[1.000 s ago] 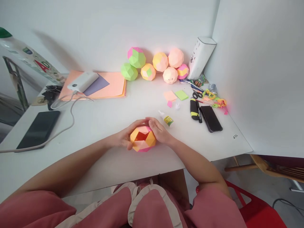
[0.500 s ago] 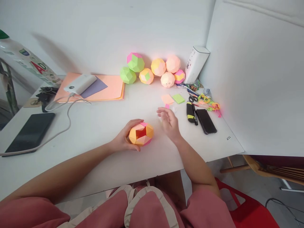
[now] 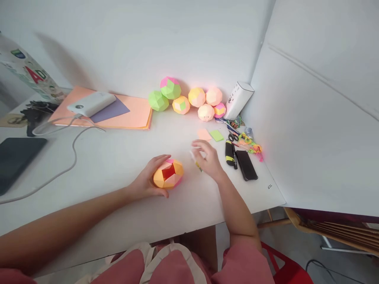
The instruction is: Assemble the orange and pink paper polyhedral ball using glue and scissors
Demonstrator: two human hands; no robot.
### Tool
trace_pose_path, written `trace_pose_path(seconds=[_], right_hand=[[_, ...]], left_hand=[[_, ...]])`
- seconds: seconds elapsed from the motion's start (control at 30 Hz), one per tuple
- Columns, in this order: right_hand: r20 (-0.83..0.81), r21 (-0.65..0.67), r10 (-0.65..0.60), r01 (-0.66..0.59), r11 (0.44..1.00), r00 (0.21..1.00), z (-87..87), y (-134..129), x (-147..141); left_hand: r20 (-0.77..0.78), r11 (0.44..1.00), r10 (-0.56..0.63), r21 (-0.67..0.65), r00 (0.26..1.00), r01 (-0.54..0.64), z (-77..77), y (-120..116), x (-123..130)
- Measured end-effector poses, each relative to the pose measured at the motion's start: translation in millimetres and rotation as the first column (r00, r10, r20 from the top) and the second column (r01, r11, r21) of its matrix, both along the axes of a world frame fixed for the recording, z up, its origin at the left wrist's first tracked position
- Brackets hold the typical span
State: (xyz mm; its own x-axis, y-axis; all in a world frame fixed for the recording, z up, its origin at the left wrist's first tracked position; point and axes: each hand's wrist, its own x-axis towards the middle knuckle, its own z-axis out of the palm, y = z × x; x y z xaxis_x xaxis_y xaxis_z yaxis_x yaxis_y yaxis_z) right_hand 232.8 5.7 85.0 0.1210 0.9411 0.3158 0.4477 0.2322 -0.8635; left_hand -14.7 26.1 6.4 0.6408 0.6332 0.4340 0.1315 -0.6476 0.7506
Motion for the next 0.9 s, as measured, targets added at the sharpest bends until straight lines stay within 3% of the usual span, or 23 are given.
trace_pose_path(seconds=[0.07,0.17,0.37,0.67,0.9], right_hand=[[0.138,-0.073,0.213,-0.205,0.976,0.967,6.0,-10.6,-17.7],[0.139,-0.143,0.311,-0.292,0.946,0.94,5.5,-25.1,-34.3],[0.165,-0.026,0.266,-0.265,0.964,0.95,-4.8,-37.4,-38.1],[0.218,0.015,0.236,-0.245,0.97,0.947,-3.0,-43.4,-42.2],[0.204,0.028,0.212,-0.222,0.975,0.956,-5.1,-43.8,-43.8]], left_hand=[[-0.006,0.998,0.027,0.063,1.0,-0.027,-0.4,-4.2,2.0],[0.009,0.986,0.056,0.158,0.998,-0.056,0.1,-9.4,5.1],[0.013,0.958,0.088,0.274,0.996,-0.088,2.2,-15.0,8.9],[0.033,0.934,0.098,0.343,0.995,-0.103,7.3,-18.8,10.0],[-0.023,0.961,0.054,0.272,0.998,-0.046,12.0,-24.4,4.1]])
